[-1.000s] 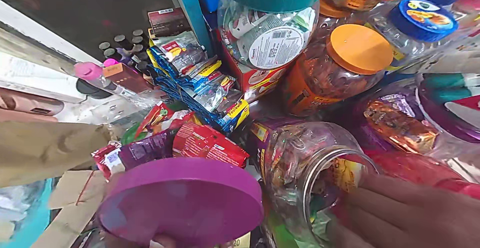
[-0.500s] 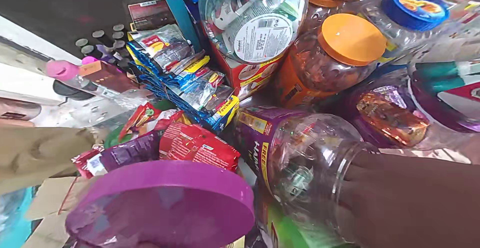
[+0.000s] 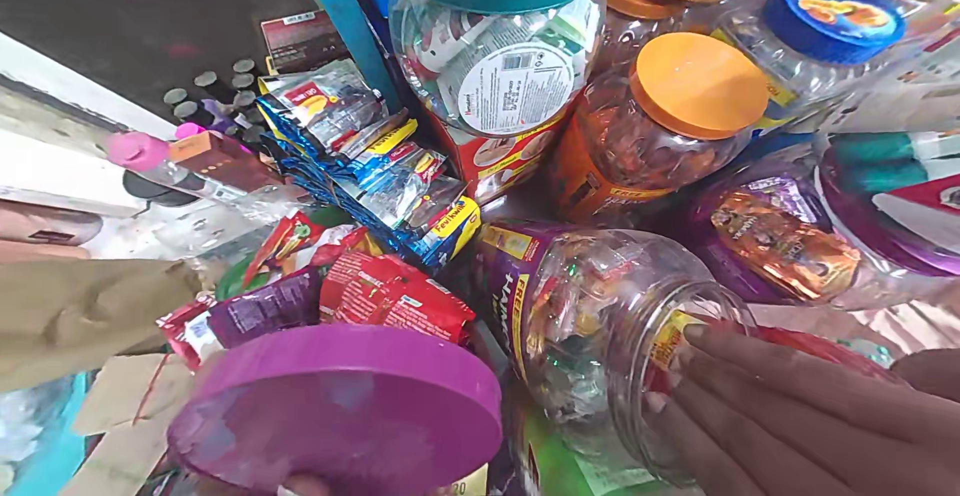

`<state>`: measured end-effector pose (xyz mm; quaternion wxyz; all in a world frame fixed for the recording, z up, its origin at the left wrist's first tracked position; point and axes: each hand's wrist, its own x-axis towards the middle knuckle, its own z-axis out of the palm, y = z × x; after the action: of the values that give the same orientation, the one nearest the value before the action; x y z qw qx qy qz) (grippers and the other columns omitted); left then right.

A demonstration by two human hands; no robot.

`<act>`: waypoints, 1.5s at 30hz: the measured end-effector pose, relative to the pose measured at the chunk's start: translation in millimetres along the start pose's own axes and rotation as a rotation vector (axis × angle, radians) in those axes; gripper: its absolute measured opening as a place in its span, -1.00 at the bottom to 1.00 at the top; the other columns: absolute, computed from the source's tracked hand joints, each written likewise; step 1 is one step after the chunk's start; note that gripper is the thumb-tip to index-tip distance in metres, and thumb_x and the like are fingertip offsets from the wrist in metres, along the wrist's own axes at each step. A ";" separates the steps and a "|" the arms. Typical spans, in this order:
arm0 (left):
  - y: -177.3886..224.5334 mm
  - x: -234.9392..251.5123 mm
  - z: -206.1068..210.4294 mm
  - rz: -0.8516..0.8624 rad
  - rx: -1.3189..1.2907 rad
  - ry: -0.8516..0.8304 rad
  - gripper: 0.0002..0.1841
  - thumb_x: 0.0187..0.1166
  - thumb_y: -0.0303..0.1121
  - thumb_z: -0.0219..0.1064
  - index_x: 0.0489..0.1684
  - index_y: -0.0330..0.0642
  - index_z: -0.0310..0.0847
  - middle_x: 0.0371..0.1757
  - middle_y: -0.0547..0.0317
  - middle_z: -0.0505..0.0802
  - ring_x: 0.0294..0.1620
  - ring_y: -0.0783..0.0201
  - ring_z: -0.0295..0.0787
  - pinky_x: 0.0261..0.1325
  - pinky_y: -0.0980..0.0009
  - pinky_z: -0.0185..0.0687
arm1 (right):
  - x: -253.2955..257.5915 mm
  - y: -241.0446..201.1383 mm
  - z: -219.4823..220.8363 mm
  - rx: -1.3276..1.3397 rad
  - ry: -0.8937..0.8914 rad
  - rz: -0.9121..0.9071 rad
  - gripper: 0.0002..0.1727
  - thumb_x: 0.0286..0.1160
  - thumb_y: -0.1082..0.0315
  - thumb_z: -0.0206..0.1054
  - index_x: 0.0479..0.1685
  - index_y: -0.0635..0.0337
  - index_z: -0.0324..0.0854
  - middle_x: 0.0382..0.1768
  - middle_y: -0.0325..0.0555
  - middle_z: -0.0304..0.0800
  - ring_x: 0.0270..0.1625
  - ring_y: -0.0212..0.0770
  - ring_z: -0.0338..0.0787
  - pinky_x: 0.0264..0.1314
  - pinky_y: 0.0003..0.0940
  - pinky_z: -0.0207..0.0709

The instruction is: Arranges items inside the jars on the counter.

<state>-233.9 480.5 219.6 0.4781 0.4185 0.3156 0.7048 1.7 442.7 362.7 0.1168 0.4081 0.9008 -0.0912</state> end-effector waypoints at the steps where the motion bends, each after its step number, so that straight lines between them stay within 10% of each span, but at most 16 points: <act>1: 0.3 -0.4 0.2 -0.029 -0.033 -0.014 -0.81 0.74 -0.16 0.23 0.06 0.10 0.75 -0.28 0.47 0.90 -0.43 0.61 0.77 -0.42 0.68 0.65 | -1.6 -0.9 0.6 0.004 0.018 0.025 -0.68 0.69 0.64 0.01 0.14 0.64 0.66 -0.07 0.39 0.87 0.09 0.24 0.90 0.52 0.03 0.51; 8: -6.8 2.0 4.2 0.044 -0.006 0.045 -0.79 0.71 -0.14 0.28 0.15 0.05 0.61 -0.32 0.43 0.85 -0.54 0.57 0.71 -0.58 0.65 0.61 | 7.6 9.4 -7.1 0.034 0.154 0.105 -0.69 0.73 0.59 0.02 0.07 0.50 0.71 -0.14 0.28 0.89 0.04 0.20 0.91 0.41 0.16 0.57; 12: -4.6 5.6 25.2 0.037 -0.046 0.096 -0.85 0.79 -0.11 0.14 -0.04 0.15 0.59 -0.62 0.47 0.76 -0.70 0.59 0.64 -0.67 0.67 0.56 | 37.0 36.9 2.1 -0.213 0.487 0.065 -0.72 0.57 0.46 0.14 -0.33 0.11 0.80 -0.53 -0.21 0.77 -0.39 -0.15 0.77 -0.21 -0.21 0.59; 14: -9.1 11.7 27.7 0.135 -0.067 0.157 -0.85 0.82 -0.27 0.04 0.17 0.02 0.43 -0.60 0.45 0.72 -0.76 0.57 0.55 -0.76 0.66 0.48 | 42.3 50.1 -3.6 -0.278 0.467 -0.003 -0.76 0.49 0.40 0.19 -0.34 -0.02 0.80 -0.50 -0.32 0.76 -0.33 -0.23 0.80 -0.18 -0.29 0.66; 19: -6.7 27.2 41.5 0.239 -0.007 0.071 -0.57 0.73 -0.45 0.07 0.56 -0.23 0.26 -0.44 0.39 0.76 -0.78 0.54 0.49 -0.77 0.63 0.50 | 42.1 44.6 -25.2 -0.149 0.537 -0.016 -0.58 0.59 0.26 0.31 0.42 -0.04 0.67 0.09 -0.14 0.84 0.12 -0.13 0.81 0.07 -0.23 0.69; 21: -3.5 27.3 46.7 0.228 0.045 -0.044 -0.52 0.76 -0.41 0.09 0.66 -0.23 0.22 -0.41 0.42 0.76 -0.74 0.55 0.51 -0.71 0.62 0.54 | 45.7 38.3 -31.7 -0.021 0.588 -0.073 -0.19 0.46 0.08 0.46 0.80 -0.27 0.29 0.58 0.04 0.50 0.44 -0.02 0.65 0.25 -0.20 0.64; 24: 2.0 26.6 59.1 0.227 0.122 -0.133 -0.53 0.73 -0.42 0.13 0.62 -0.21 0.29 -0.52 0.50 0.68 -0.73 0.58 0.47 -0.66 0.64 0.53 | 55.0 33.9 -30.7 -0.007 0.579 -0.135 0.00 0.26 -0.05 0.57 0.84 -0.47 0.16 0.82 0.10 0.10 0.61 0.07 0.48 0.32 -0.14 0.59; 29: 11.7 27.3 67.8 0.245 0.229 -0.204 -0.44 0.64 -0.44 0.28 0.64 -0.38 0.29 -0.23 0.43 0.82 -0.53 0.66 0.59 -0.50 0.69 0.57 | 57.6 42.1 -32.4 0.024 0.585 -0.100 -0.13 0.20 0.09 0.63 0.69 -0.25 0.44 0.45 0.14 0.59 0.08 -0.06 0.82 -0.10 -0.21 0.74; 32: 4.6 35.1 53.3 0.349 0.548 -0.207 -0.36 0.57 -0.21 0.44 0.57 -0.43 0.43 0.35 0.07 0.82 0.17 0.50 0.82 0.20 0.57 0.74 | 51.7 58.3 -41.9 -0.027 0.492 0.152 -0.09 0.13 -0.11 0.64 0.65 -0.15 0.48 0.05 -0.08 0.81 -0.10 -0.11 0.83 -0.15 -0.08 0.73; 34: 2.5 35.0 47.6 0.310 0.863 -0.207 -0.33 0.50 -0.01 0.46 0.52 -0.27 0.58 0.28 -0.03 0.83 0.09 0.30 0.84 0.16 0.31 0.75 | 61.5 69.2 -41.3 -0.063 0.361 0.325 -0.10 0.15 -0.33 0.55 0.56 -0.09 0.55 -0.29 -0.14 0.81 -0.27 -0.08 0.81 -0.27 0.01 0.66; 37: 8.4 34.7 51.2 0.174 1.150 -0.344 -0.37 0.54 0.01 0.43 0.53 -0.20 0.60 0.40 -0.07 0.79 0.21 -0.03 0.85 0.22 -0.06 0.71 | 81.6 70.9 -44.4 0.008 0.198 0.434 -0.20 0.27 -0.45 0.40 0.25 0.04 0.69 -0.34 -0.06 0.78 -0.21 0.02 0.82 -0.19 0.16 0.65; 42: 16.9 40.4 50.7 0.048 1.204 -0.468 -0.33 0.55 -0.01 0.44 0.61 -0.17 0.52 0.45 -0.01 0.76 0.32 -0.02 0.80 0.36 -0.03 0.63 | 96.7 55.4 -60.0 0.055 0.044 0.425 -0.28 0.35 -0.39 0.41 0.04 0.14 0.77 -0.35 -0.03 0.77 -0.21 0.00 0.80 -0.14 0.14 0.63; 45: 15.5 38.1 51.3 0.053 1.202 -0.457 -0.33 0.53 -0.03 0.46 0.61 -0.17 0.52 0.46 0.00 0.76 0.30 -0.02 0.81 0.33 -0.03 0.65 | 98.1 50.0 -67.6 0.053 -0.044 0.371 -0.31 0.39 -0.20 0.52 0.35 0.13 0.68 -0.22 0.02 0.83 -0.13 0.00 0.82 -0.03 0.10 0.65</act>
<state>-201.8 513.1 266.8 0.1977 0.7607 0.5353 0.3095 -32.4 562.8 395.9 0.1405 0.5679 0.8048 -0.1007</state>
